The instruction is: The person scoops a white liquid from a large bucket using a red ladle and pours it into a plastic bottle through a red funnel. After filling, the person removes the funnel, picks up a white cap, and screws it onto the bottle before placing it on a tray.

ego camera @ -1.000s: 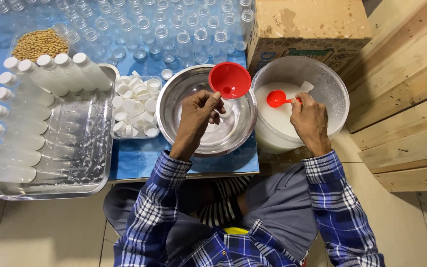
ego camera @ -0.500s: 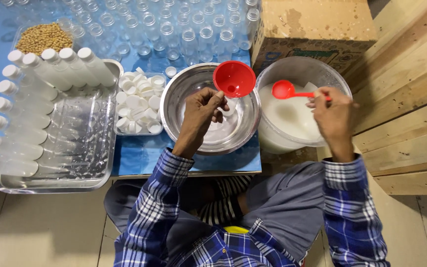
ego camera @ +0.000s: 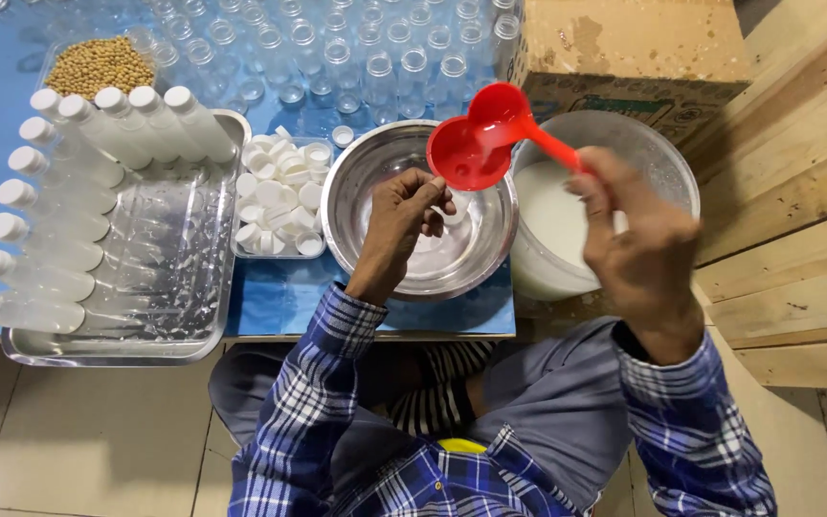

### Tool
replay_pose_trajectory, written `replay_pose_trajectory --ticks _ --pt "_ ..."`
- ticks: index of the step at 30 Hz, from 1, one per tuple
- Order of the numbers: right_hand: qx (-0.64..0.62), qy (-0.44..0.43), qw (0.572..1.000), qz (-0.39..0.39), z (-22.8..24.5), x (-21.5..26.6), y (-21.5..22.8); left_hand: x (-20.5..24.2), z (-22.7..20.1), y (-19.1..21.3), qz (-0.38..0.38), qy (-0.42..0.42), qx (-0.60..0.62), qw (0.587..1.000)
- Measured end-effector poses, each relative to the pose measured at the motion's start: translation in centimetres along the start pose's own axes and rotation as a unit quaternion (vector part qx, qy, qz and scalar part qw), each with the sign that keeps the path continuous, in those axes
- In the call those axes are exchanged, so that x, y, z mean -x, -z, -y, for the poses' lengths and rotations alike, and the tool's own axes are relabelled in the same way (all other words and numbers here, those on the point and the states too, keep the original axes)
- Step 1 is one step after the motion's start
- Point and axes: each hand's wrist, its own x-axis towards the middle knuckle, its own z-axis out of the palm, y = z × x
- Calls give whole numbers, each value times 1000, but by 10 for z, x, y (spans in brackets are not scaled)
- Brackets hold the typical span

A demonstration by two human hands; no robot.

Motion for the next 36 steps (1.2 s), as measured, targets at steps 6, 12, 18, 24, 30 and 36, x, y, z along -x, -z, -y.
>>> replay_pose_trajectory --ticks 6,12,18,24,30,36 --pt "37 140 989 -31 11 0 -25 -14 25 1 -34 -14 30 999" --pt "-22 23 996 -82 -10 27 -22 -13 25 -1 -34 -18 30 999" --pt "43 -153 987 -1 -74 63 -43 -13 22 -3 -36 -17 26 999" --pt "-1 -250 963 104 -103 91 -85 -11 22 -3 -35 -14 29 999" --pt "-9 -285 949 134 -116 101 -108 -12 23 -2 -32 -16 27 999" --pt "-21 -297 944 141 -118 101 -113 -12 24 -2 -31 -18 30 999"
